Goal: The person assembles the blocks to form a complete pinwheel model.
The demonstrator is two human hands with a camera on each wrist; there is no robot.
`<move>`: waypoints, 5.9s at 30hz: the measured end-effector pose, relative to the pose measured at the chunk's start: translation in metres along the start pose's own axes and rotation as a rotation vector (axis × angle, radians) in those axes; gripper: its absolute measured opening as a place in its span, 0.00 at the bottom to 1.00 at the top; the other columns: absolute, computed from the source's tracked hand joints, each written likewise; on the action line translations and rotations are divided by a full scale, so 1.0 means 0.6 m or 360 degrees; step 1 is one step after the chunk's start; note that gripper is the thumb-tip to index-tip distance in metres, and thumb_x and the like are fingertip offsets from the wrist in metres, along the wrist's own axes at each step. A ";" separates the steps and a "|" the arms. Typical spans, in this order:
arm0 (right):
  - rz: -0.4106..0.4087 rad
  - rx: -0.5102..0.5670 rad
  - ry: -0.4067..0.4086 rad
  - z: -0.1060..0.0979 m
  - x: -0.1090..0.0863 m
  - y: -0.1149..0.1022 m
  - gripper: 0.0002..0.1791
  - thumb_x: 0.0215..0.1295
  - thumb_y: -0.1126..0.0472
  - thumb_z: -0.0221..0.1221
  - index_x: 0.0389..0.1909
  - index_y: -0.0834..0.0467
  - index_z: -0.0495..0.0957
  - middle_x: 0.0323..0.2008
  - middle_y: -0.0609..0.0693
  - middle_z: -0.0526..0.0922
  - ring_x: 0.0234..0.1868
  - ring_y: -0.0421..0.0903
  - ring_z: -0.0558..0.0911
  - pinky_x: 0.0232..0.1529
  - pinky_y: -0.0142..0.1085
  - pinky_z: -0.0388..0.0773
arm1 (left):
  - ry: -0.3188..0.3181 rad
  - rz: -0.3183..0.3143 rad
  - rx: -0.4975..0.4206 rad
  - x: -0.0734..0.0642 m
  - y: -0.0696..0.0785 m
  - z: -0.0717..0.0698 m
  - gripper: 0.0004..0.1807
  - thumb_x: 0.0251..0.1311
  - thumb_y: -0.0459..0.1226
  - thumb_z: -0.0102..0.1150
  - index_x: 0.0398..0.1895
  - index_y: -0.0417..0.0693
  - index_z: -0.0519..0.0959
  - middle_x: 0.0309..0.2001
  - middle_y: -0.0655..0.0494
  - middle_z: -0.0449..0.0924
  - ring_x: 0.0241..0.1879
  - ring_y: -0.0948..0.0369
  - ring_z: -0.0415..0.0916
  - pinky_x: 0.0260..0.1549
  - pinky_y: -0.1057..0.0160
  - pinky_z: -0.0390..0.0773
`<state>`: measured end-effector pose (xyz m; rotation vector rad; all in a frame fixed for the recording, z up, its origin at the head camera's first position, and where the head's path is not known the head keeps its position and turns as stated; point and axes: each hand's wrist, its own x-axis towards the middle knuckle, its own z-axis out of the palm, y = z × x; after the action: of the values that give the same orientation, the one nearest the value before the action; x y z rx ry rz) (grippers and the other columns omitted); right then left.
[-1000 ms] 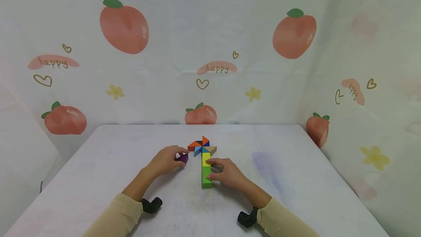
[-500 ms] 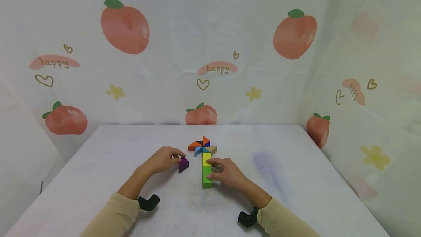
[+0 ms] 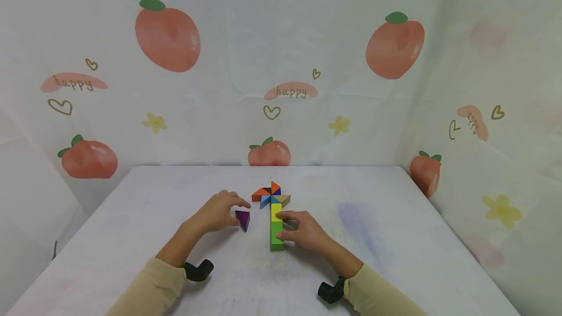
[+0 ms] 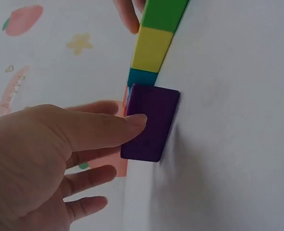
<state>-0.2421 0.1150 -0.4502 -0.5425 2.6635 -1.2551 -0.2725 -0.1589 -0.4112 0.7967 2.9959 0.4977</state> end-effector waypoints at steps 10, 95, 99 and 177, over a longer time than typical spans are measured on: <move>-0.0020 0.0011 -0.0015 -0.002 0.000 0.000 0.29 0.57 0.49 0.69 0.60 0.47 0.77 0.60 0.48 0.75 0.62 0.53 0.68 0.60 0.57 0.67 | -0.0122 -0.0021 -0.0206 0.011 0.007 0.007 0.13 0.53 0.36 0.71 0.43 0.56 0.86 0.36 0.66 0.79 0.39 0.61 0.74 0.41 0.60 0.77; -0.0163 0.0038 -0.0022 -0.006 -0.001 0.001 0.28 0.58 0.50 0.69 0.60 0.52 0.77 0.57 0.49 0.79 0.61 0.53 0.70 0.61 0.57 0.64 | 0.0331 -0.0307 -0.0401 0.033 0.088 0.072 0.16 0.54 0.44 0.71 0.45 0.52 0.83 0.26 0.64 0.78 0.28 0.62 0.72 0.27 0.64 0.74; -0.0148 0.0037 -0.0012 -0.007 -0.002 0.001 0.28 0.58 0.50 0.69 0.60 0.51 0.78 0.56 0.48 0.79 0.59 0.53 0.70 0.59 0.56 0.65 | 0.0358 -0.0286 -0.0415 0.033 0.087 0.074 0.16 0.54 0.44 0.71 0.45 0.51 0.83 0.28 0.63 0.81 0.32 0.61 0.75 0.31 0.61 0.76; -0.0282 -0.0566 0.0150 -0.031 0.072 -0.005 0.25 0.64 0.49 0.63 0.61 0.51 0.78 0.63 0.55 0.74 0.65 0.58 0.68 0.61 0.59 0.64 | 0.0171 -0.0227 -0.0399 0.025 0.094 0.079 0.32 0.53 0.54 0.69 0.60 0.52 0.79 0.55 0.53 0.79 0.55 0.52 0.74 0.51 0.47 0.76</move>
<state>-0.2864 0.1102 -0.4354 -0.7997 2.9953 -0.8619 -0.2540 -0.0910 -0.4378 0.5500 2.9705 0.9126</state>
